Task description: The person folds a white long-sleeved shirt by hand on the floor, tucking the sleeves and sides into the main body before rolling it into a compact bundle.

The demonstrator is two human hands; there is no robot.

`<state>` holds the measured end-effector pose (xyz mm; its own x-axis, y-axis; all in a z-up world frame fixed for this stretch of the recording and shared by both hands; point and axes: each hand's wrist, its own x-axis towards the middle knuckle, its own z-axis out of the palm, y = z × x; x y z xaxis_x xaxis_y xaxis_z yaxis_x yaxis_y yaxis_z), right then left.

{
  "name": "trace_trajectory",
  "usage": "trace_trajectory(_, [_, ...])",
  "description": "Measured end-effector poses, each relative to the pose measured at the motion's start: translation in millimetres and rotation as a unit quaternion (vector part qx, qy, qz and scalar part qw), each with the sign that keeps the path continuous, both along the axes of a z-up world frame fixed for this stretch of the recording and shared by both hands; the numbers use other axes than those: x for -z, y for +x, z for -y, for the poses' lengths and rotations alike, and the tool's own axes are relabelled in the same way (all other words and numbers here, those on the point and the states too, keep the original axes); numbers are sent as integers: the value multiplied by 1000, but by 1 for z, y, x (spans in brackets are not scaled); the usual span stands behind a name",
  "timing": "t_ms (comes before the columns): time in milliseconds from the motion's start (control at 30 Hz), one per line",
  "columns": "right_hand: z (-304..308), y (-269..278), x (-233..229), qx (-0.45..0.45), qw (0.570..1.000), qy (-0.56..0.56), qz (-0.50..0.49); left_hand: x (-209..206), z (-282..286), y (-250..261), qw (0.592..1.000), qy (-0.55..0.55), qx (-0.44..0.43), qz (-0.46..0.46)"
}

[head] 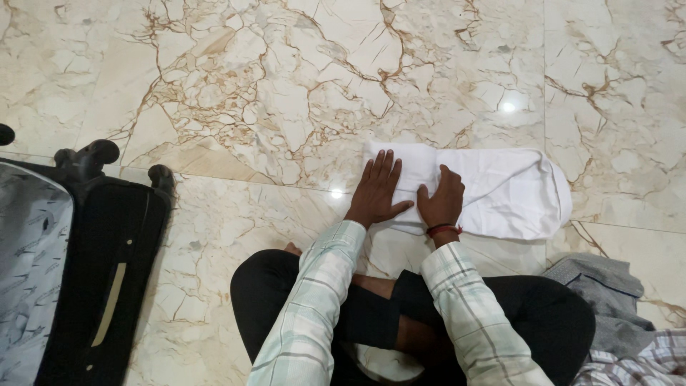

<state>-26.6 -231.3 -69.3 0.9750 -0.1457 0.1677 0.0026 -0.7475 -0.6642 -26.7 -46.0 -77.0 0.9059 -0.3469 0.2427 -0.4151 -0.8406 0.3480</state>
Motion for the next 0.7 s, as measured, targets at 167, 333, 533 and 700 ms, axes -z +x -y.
trace_trajectory(167, [-23, 9, -13, -100, 982, -30, 155, 9, 2, 12, 1000, 16, -7, -8])
trace_trajectory(333, [-43, 26, 0, -223, 964, -49, 139, 22, 7, 12, 998, 36, -42, 38])
trace_trajectory(533, [-41, 32, 22, -236, 965, -58, 97, 19, 9, 12, 1000, -3, -31, 4])
trace_trajectory(700, [-41, 37, 28, -233, 966, -65, 91, 21, 7, 18, 1000, -4, -25, 7])
